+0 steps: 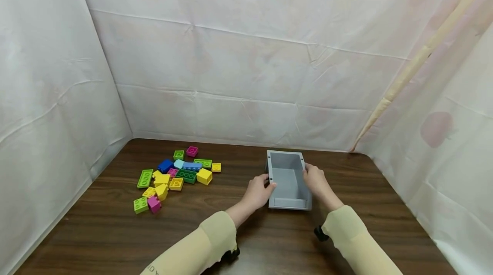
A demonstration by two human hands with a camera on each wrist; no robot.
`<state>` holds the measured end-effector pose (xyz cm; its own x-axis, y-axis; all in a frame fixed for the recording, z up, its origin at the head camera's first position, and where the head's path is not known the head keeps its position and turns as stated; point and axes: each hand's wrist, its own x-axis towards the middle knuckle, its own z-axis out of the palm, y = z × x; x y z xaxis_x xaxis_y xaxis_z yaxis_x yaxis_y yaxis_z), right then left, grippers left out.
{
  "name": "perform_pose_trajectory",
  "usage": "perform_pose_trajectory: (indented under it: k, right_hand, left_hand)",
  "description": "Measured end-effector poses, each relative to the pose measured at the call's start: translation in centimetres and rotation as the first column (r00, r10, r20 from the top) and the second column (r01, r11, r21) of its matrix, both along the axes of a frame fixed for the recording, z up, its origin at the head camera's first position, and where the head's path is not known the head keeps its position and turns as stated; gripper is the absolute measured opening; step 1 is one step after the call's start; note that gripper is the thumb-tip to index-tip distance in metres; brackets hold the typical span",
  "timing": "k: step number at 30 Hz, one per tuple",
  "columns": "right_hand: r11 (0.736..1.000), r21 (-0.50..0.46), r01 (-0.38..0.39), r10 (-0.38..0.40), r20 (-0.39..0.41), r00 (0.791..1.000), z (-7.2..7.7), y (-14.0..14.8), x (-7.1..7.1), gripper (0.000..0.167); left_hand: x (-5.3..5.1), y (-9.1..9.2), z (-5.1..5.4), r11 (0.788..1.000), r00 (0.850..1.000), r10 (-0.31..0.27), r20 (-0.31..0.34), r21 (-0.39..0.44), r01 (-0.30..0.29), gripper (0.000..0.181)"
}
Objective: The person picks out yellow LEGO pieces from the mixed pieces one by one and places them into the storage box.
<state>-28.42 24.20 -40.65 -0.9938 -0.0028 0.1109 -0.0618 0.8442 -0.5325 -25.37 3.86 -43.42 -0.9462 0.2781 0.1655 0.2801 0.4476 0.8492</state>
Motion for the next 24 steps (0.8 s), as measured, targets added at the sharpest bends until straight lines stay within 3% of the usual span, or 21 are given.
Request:
perform_pose_trajectory:
  k: [11, 24]
  right_hand:
    - [1.000, -0.016, -0.019, 0.019, -0.020, 1.000, 0.0, -1.9, 0.5, 0.038]
    - [0.996, -0.075, -0.037, 0.036, -0.018, 0.999, -0.3, -4.3, 0.8, 0.040]
  left_hand:
    - [0.4, -2.2, -0.1, 1.000, 0.998, 0.009, 0.055, 0.014, -0.010, 0.048]
    - [0.9, -4.7, -0.2, 1.000, 0.998, 0.023, 0.057, -0.014, -0.022, 0.048]
